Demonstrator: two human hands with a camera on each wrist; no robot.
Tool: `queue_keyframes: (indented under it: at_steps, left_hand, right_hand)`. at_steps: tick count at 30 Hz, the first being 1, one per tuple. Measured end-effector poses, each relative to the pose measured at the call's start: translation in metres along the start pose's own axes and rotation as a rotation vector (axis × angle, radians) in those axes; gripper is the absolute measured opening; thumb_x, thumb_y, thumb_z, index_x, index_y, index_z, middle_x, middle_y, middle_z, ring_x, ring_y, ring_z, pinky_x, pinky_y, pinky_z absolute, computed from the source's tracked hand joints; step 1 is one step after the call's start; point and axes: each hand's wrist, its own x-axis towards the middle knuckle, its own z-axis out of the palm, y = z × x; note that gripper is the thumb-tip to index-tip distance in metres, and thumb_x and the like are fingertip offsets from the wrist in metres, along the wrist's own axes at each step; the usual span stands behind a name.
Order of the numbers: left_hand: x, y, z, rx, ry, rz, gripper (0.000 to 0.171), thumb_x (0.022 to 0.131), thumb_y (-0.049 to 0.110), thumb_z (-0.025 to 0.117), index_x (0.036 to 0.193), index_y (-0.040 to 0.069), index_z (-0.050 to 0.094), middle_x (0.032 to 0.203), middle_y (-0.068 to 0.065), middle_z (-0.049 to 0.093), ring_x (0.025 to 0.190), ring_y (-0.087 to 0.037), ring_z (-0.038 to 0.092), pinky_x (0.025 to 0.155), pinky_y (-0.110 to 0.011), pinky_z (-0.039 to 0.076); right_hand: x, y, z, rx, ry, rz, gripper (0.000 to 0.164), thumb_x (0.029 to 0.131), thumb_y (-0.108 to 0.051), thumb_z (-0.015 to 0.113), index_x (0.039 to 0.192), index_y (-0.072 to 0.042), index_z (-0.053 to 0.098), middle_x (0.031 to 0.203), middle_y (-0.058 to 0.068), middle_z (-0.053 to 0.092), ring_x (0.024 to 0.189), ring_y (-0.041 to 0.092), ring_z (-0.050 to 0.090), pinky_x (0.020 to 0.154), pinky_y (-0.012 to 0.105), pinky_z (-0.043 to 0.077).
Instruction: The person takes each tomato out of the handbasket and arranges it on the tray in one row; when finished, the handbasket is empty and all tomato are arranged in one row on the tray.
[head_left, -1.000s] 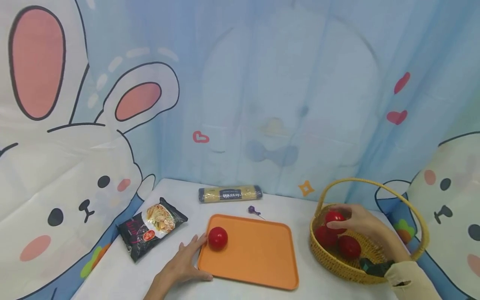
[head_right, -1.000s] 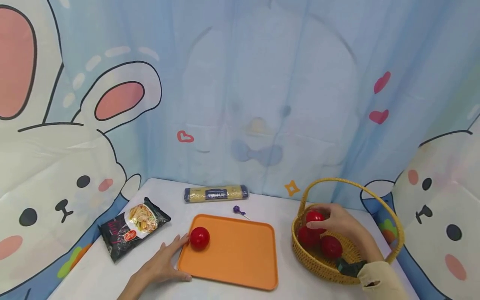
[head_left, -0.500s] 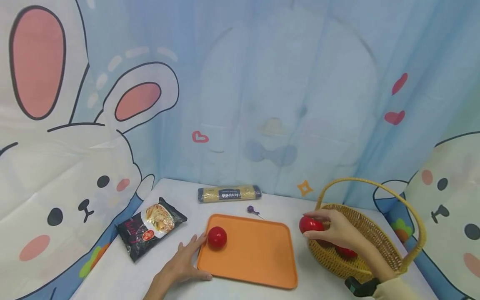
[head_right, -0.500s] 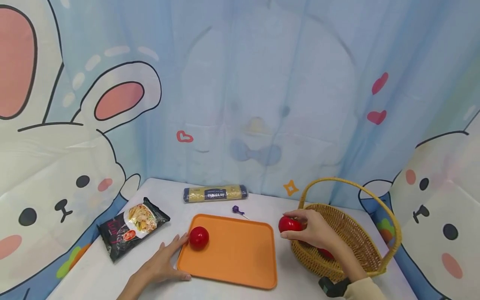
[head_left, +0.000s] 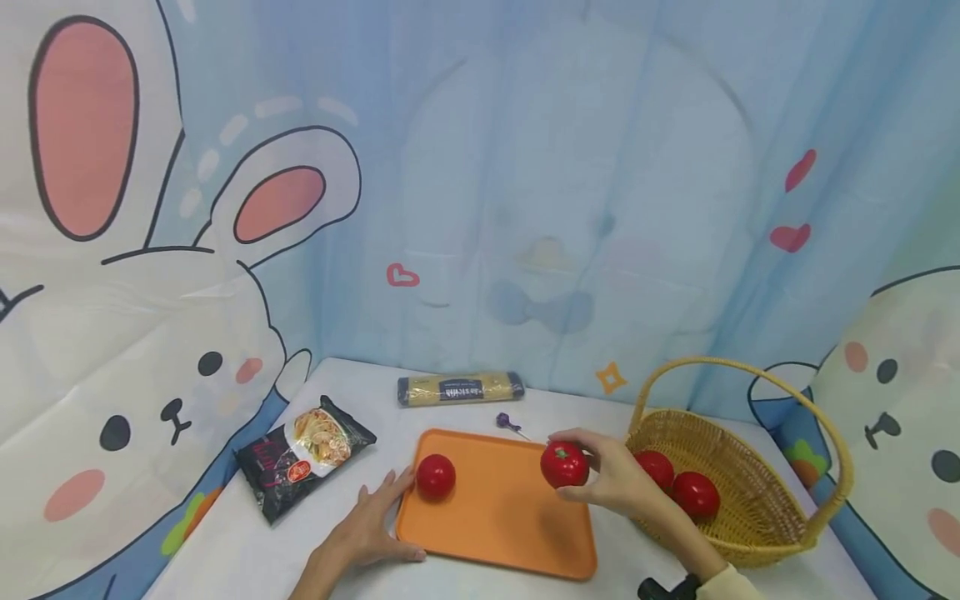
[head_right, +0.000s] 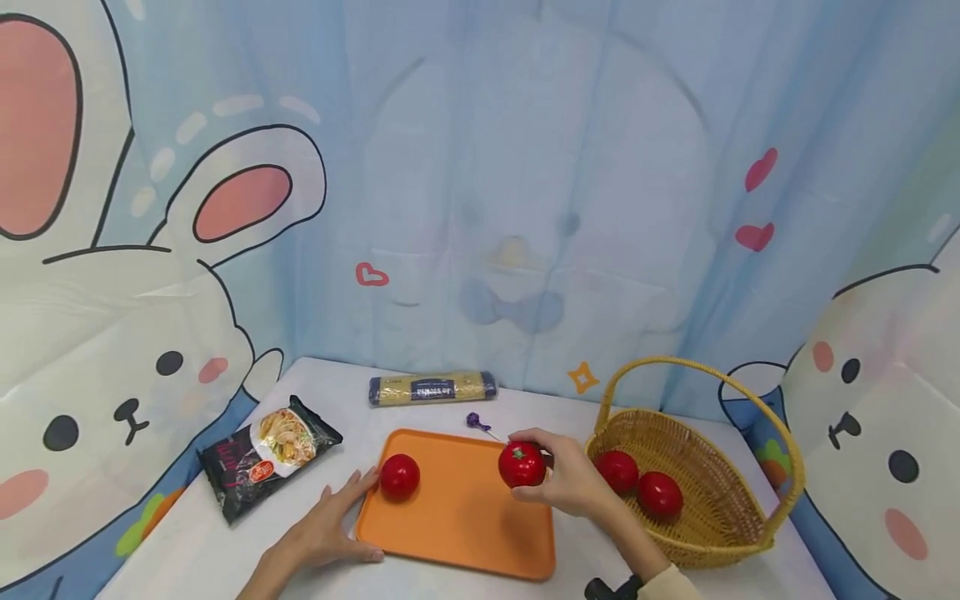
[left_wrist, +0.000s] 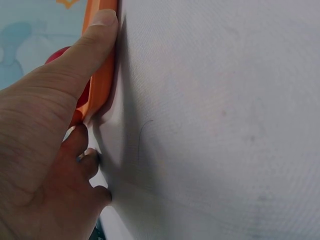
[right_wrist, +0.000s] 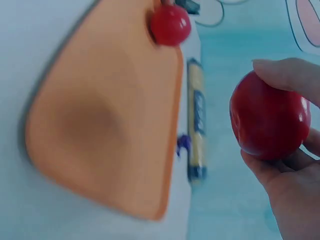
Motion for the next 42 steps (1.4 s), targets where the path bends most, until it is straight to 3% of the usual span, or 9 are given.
queue_keyframes:
  at_steps: [5, 12, 18, 23, 29, 42]
  left_hand:
    - [-0.003, 0.001, 0.001, -0.009, 0.019, 0.010, 0.124, 0.066, 0.044, 0.103, 0.168, 0.014, 0.040, 0.173, -0.023, 0.034, 0.159, -0.059, 0.018, 0.123, -0.083, 0.007]
    - [-0.004, 0.002, 0.001, 0.007, 0.015, 0.041, 0.123, 0.068, 0.043, 0.103, 0.168, 0.012, 0.039, 0.172, -0.020, 0.037, 0.161, -0.051, 0.020, 0.126, -0.078, 0.004]
    - [-0.003, 0.002, 0.002, 0.005, 0.010, 0.021, 0.123, 0.068, 0.043, 0.103, 0.168, 0.013, 0.038, 0.173, -0.020, 0.034, 0.161, -0.053, 0.019, 0.126, -0.079, 0.005]
    - [-0.005, 0.004, 0.000, 0.013, 0.018, -0.029, 0.124, 0.067, 0.043, 0.104, 0.169, 0.018, 0.039, 0.173, -0.025, 0.031, 0.157, -0.064, 0.015, 0.122, -0.085, 0.012]
    - [-0.005, 0.005, -0.001, 0.007, 0.012, -0.042, 0.123, 0.067, 0.042, 0.104, 0.168, 0.018, 0.039, 0.174, -0.022, 0.031, 0.159, -0.061, 0.014, 0.123, -0.083, 0.011]
    - [-0.003, 0.007, 0.001, 0.002, 0.008, -0.048, 0.123, 0.067, 0.042, 0.104, 0.169, 0.019, 0.039, 0.174, -0.023, 0.030, 0.158, -0.062, 0.014, 0.124, -0.083, 0.011]
  right_hand:
    - [0.012, -0.001, 0.033, 0.056, -0.005, 0.016, 0.069, 0.074, -0.009, 0.099, 0.136, -0.006, 0.068, 0.131, 0.011, 0.073, 0.124, 0.037, 0.069, 0.102, 0.048, 0.063]
    - [0.023, 0.001, 0.076, 0.151, 0.011, 0.045, 0.071, 0.071, -0.001, 0.099, 0.136, -0.004, 0.069, 0.132, 0.012, 0.072, 0.125, 0.037, 0.067, 0.103, 0.047, 0.063]
    - [0.031, 0.007, 0.105, 0.097, 0.052, 0.103, 0.073, 0.070, -0.006, 0.101, 0.135, -0.007, 0.069, 0.132, 0.011, 0.073, 0.124, 0.036, 0.068, 0.102, 0.054, 0.063]
    - [0.039, 0.014, 0.125, 0.060, 0.048, 0.135, 0.072, 0.070, -0.008, 0.101, 0.134, -0.009, 0.068, 0.130, 0.010, 0.072, 0.120, 0.034, 0.068, 0.100, 0.054, 0.063]
    - [0.046, 0.018, 0.137, 0.075, 0.053, 0.129, 0.074, 0.068, -0.006, 0.102, 0.133, -0.008, 0.068, 0.131, 0.013, 0.071, 0.120, 0.037, 0.068, 0.101, 0.057, 0.063]
    - [0.052, 0.022, 0.140, 0.056, 0.072, 0.122, 0.075, 0.068, -0.006, 0.102, 0.134, -0.009, 0.066, 0.135, 0.013, 0.071, 0.130, 0.040, 0.063, 0.112, 0.063, 0.053]
